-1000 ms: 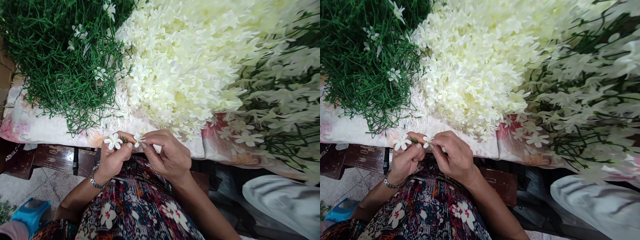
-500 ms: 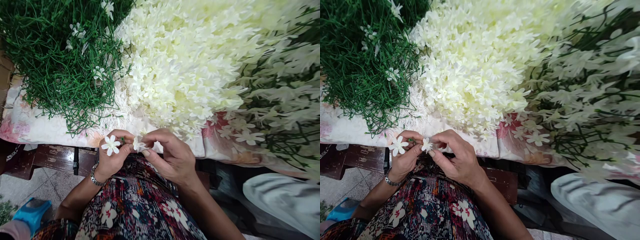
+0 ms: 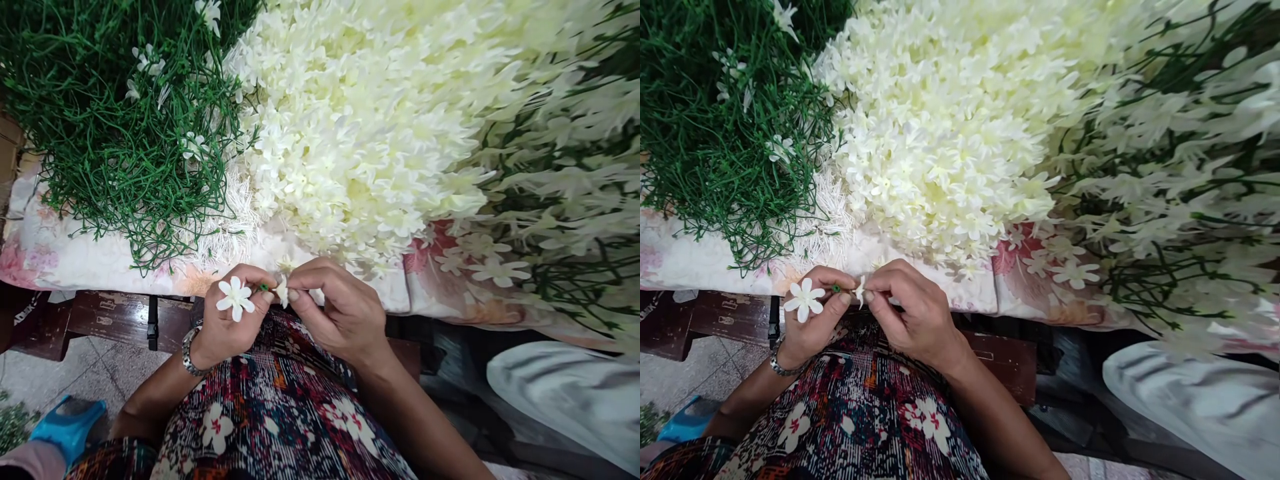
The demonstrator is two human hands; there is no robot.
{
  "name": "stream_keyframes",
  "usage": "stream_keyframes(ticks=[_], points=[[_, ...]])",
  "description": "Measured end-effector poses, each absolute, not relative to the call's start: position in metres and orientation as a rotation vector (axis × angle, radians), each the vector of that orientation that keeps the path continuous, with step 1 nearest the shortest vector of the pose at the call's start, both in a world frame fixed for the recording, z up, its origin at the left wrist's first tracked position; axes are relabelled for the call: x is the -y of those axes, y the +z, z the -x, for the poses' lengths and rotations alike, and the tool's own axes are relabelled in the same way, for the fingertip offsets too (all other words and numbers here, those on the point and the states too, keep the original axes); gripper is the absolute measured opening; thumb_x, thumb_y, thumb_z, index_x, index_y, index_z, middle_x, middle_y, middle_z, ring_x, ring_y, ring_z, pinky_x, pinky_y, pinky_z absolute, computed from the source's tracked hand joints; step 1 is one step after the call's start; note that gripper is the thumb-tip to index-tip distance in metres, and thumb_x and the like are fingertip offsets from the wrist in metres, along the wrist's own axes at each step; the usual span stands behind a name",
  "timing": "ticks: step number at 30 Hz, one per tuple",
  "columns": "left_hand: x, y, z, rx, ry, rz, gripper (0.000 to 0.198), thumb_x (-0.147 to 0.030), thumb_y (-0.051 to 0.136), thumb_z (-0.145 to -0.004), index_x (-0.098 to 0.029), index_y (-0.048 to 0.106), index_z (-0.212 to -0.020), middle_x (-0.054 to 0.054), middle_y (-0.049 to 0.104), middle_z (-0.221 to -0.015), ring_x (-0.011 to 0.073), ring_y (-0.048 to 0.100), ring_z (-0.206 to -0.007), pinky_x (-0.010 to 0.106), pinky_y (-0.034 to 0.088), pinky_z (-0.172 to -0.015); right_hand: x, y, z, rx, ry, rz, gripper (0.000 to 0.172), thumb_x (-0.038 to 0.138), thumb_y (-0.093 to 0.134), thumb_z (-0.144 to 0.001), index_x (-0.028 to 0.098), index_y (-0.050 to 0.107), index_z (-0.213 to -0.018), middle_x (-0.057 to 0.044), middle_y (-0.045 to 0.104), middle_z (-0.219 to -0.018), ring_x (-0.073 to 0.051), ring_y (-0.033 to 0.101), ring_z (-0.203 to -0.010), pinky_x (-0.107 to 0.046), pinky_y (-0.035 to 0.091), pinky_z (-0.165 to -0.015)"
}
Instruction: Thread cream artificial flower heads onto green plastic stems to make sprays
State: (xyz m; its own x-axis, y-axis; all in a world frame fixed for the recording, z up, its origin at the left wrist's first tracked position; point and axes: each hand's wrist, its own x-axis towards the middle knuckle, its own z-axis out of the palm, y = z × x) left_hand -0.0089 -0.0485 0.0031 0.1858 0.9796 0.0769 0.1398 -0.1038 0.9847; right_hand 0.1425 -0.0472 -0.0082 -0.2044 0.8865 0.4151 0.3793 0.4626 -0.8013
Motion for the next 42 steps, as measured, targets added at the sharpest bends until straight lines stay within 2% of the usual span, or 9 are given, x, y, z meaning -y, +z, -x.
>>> stream_keyframes(ticks=[6, 11, 22, 34, 42], points=[[0.046, 0.000, 0.009, -1.081, 1.018, -1.584, 0.012, -0.012, 0.048, -0.078, -0.015, 0.059, -0.083, 0.004, 0.061, -0.076, 0.0113, 0.056, -0.071, 0.023, 0.045, -0.065, 0.050, -0.005, -0.147, 1.609, 0.828, 1.097, 0.012, 0.008, 0.052, -0.071, 0.017, 0.053, -0.078, 0.000, 0.053, -0.068, -0.009, 0.051, -0.063, -0.024, 0.042, -0.055], [0.045, 0.000, 0.009, -1.076, 0.999, -1.735, 0.019, -0.006, 0.051, -0.074, -0.015, 0.060, -0.087, 0.003, 0.060, -0.073, 0.0087, 0.053, -0.063, 0.021, 0.042, -0.058, 0.048, 0.008, -0.153, 1.829, 0.621, 1.053, 0.020, 0.004, 0.052, -0.069, 0.018, 0.052, -0.083, -0.001, 0.055, -0.070, -0.010, 0.053, -0.066, -0.023, 0.043, -0.056], [0.051, -0.011, 0.012, -1.080, 0.967, -2.001, 0.034, -0.004, 0.047, -0.068, -0.018, 0.055, -0.098, 0.003, 0.055, -0.072, 0.0116, 0.048, -0.064, 0.024, 0.041, -0.057, 0.052, 0.008, -0.158, 2.139, 0.388, 1.102, 0.017, 0.008, 0.051, -0.072, 0.018, 0.050, -0.086, -0.003, 0.056, -0.075, -0.011, 0.053, -0.071, -0.025, 0.047, -0.062], [0.049, -0.010, 0.012, -1.069, 0.839, -2.183, 0.012, -0.013, 0.046, -0.071, -0.016, 0.056, -0.077, 0.002, 0.048, -0.062, 0.0121, 0.042, -0.055, 0.025, 0.033, -0.051, 0.057, 0.002, -0.157, 2.005, 0.511, 1.127, 0.021, 0.004, 0.051, -0.069, 0.017, 0.049, -0.084, -0.002, 0.055, -0.072, -0.009, 0.053, -0.068, -0.021, 0.045, -0.058], [0.046, -0.010, 0.007, -1.032, 0.871, -2.251, 0.016, -0.009, 0.042, -0.070, -0.013, 0.055, -0.078, 0.001, 0.044, -0.059, 0.0109, 0.039, -0.053, 0.023, 0.032, -0.049, 0.059, -0.003, -0.157, 1.963, 0.533, 1.137, 0.021, 0.001, 0.052, -0.068, 0.016, 0.051, -0.083, -0.001, 0.056, -0.070, -0.008, 0.054, -0.067, -0.019, 0.045, -0.058]])
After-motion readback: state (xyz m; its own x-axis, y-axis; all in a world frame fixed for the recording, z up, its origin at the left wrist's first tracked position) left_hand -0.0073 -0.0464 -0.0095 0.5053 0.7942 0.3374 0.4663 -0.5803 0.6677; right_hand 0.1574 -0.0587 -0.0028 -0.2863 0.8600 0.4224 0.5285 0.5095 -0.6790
